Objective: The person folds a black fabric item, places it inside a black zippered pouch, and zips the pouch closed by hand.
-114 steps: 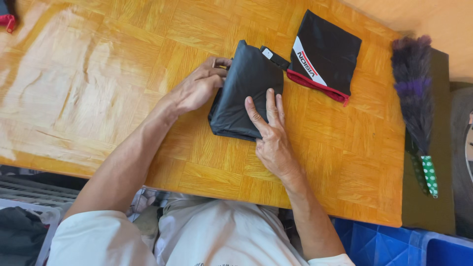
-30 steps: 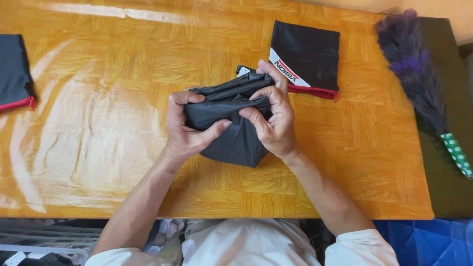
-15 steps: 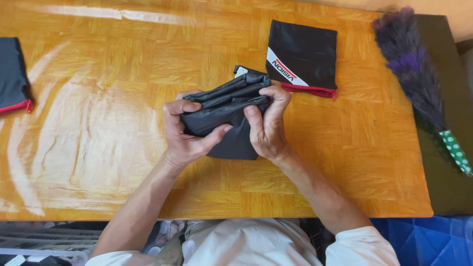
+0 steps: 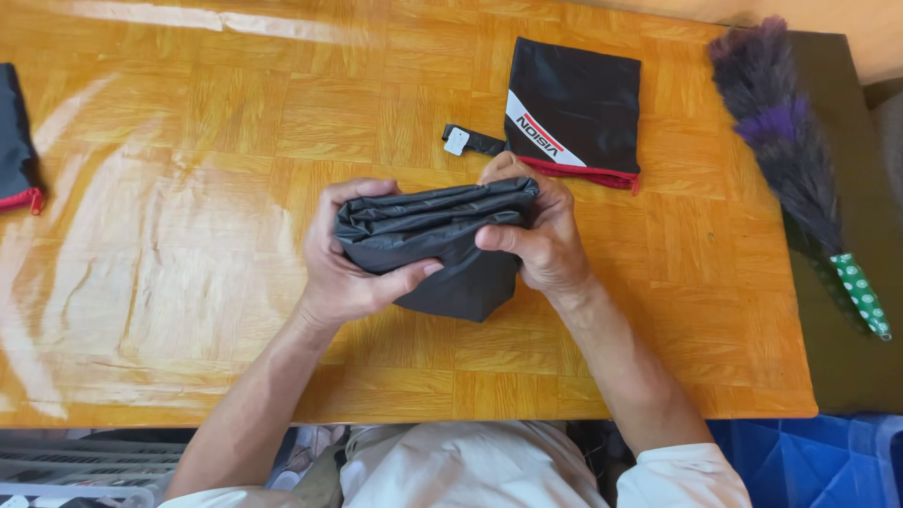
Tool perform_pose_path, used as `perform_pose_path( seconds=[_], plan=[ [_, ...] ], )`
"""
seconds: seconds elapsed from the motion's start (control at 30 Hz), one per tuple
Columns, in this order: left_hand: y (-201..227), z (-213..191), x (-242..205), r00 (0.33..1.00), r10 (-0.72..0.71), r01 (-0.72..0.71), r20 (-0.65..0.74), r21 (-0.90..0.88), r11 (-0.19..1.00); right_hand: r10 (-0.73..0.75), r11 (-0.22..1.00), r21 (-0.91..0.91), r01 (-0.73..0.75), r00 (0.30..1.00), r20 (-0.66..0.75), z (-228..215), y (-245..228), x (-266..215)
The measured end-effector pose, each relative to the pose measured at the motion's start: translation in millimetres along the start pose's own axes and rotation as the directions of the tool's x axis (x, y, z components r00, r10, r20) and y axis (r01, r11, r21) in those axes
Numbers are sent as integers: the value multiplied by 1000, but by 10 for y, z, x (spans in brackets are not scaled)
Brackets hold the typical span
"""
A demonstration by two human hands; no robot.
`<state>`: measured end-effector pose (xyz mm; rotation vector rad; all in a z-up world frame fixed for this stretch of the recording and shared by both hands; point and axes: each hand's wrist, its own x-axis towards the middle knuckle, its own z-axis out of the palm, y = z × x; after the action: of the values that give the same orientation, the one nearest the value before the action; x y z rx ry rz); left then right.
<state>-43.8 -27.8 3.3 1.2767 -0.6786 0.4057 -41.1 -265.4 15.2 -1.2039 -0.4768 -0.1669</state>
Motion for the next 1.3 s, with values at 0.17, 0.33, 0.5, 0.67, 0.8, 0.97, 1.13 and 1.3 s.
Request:
perform_pose_path(
  seconds=[0.17,0.33,0.5,0.67,0.8,0.97,1.13,1.3],
  plan=[
    [66,30,95,995,-103,102,-18,-31,994,-44,996,-75,39,997,-63,70,48,-12],
    [48,146,59,966,-173,206,-190,169,964,-149,858,-508,71,982,-115,289,-190,36],
    [-27,232,33,942,-317,330,-111,483,811,65,593,-772,-230,969,-238,287,42,155],
    [-79,328,45,923,-274,-67,271,813,579,206,482,-793,-373,928,-311,28,516,161],
    [-114,338,-5,828,-427,-105,363,849,517,161,441,-822,-361,932,-323,-106,658,74],
    [-100,308,2,821,-429,-129,377,854,504,-81,178,-982,-66,993,-82,-51,210,-72],
    [-120,319,-27,812,-453,-114,369,860,497,207,307,-933,-186,970,-125,78,9,-182],
    [-75,328,2,821,-432,-121,372,854,506,467,632,-559,-537,839,-279,260,-40,-101]
  ],
)
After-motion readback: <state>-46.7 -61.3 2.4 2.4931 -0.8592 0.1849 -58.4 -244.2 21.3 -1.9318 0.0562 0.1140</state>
